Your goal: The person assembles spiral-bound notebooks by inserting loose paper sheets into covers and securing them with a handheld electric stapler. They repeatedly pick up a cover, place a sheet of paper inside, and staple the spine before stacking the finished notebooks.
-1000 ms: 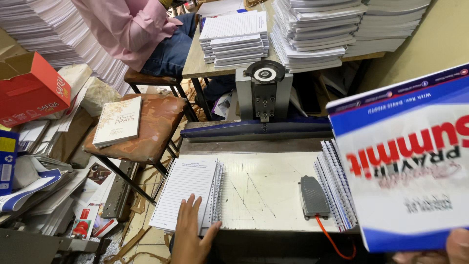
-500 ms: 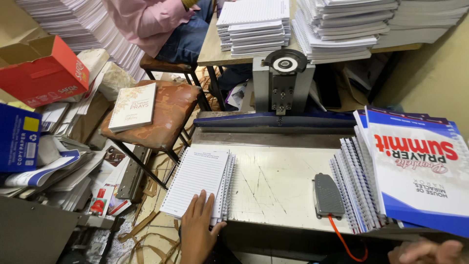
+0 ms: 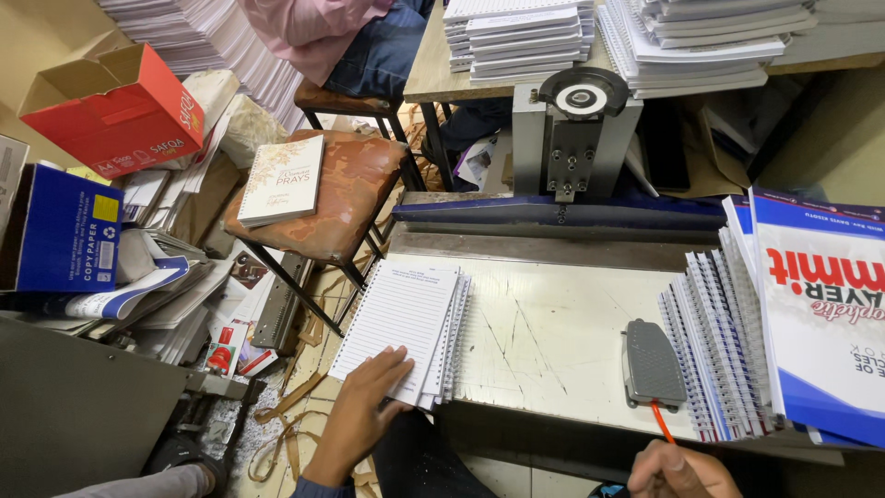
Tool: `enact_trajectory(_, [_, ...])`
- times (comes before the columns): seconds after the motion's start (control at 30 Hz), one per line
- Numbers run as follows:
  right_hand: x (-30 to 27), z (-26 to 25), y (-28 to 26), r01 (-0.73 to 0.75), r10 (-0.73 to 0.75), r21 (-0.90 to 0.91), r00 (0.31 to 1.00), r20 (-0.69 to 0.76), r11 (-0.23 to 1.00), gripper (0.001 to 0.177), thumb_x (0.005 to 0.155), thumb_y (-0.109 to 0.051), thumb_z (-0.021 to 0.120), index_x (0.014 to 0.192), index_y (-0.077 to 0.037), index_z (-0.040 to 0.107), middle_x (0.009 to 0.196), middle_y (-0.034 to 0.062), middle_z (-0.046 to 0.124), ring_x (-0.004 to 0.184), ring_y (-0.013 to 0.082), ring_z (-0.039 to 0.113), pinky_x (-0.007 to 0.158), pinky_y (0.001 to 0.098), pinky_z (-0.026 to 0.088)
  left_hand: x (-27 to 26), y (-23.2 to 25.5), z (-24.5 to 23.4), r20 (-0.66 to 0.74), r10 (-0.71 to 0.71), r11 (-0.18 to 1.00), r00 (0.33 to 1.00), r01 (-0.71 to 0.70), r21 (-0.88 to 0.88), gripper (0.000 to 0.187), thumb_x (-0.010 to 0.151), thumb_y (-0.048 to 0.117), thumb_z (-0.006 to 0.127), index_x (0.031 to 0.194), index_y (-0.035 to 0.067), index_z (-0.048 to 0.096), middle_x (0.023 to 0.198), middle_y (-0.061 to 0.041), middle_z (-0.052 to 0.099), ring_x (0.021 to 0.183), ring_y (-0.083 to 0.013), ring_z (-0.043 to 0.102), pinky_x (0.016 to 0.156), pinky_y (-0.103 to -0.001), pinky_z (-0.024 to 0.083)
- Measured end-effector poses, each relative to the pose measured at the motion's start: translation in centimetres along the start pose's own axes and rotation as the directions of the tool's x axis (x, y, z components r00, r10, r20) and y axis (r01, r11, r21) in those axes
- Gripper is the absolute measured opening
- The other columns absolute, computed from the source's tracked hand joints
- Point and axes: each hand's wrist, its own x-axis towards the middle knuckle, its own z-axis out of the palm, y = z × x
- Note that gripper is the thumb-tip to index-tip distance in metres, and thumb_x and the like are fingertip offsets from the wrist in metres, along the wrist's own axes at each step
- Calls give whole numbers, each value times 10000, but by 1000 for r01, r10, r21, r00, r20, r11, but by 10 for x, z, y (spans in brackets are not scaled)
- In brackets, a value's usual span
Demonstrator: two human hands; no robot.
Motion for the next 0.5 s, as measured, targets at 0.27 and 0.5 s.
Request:
enact_trajectory(0.27, [20,82,-20,-137,152,-77,958,242,988,581,1025,-341,596,815,154,816,603,275,789,516,339,703,533,405,532,-1,-12,-4,-261,-129,988,957,101,-119,322,1028,171,628,1327,133,743,1026,-97,853,549,-113,652,423,-235,552])
enact_trajectory(0.5, [70,201,-103,-225,231,-102,972,45,969,770,931,-412,566,1629,-131,400,1606,89,621,1390,259,680,1160,415,539,-6,132,90,-354,-799,264,486,-245,-933,204,1049,254,649,1107,63,603,692,-26,572,565,-160,524,481,-283,445])
